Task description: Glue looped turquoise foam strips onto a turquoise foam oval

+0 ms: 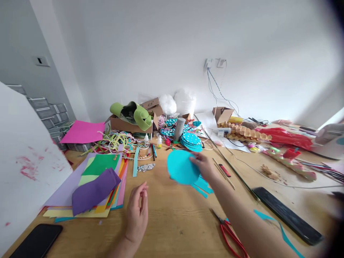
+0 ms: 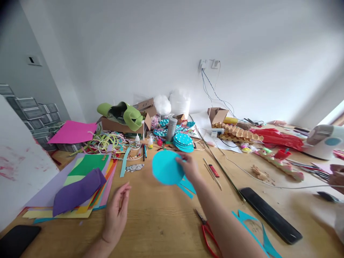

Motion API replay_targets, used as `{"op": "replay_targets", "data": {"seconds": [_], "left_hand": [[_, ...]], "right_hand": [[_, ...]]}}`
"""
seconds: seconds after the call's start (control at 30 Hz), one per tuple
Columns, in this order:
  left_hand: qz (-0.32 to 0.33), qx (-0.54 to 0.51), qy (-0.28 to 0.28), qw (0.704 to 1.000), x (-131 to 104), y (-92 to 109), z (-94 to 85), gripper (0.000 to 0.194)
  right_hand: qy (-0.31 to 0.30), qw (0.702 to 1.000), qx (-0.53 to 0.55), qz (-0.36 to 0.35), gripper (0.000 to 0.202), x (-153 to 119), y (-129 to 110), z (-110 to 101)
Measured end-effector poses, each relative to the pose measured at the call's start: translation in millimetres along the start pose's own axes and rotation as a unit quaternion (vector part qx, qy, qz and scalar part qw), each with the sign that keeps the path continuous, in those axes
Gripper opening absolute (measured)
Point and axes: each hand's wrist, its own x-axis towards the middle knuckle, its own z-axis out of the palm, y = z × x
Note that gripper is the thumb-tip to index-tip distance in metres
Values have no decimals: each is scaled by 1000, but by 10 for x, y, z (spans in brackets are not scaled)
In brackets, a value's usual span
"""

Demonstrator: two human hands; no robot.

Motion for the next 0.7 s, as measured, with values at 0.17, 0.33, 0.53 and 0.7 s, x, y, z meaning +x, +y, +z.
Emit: {"op": "replay_targets", "data": {"seconds": [0.17, 0.33, 0.53, 0.7], "left_hand": [[74, 64, 14, 995, -17, 72, -85, 28], [99, 203, -139, 964, -55, 6, -3, 20], [55, 268, -196, 942, -119, 77, 61, 25], [48, 259, -215, 940, -128, 9, 100, 22]], "right_hand": [[-204, 978, 45, -1, 33, -837, -27, 758], [-252, 956, -87, -126, 22, -859, -55, 1005], [-202, 960, -115, -156, 18, -131, -418, 1501], [-119, 978, -129, -110, 26, 545, -622, 2145]]}}
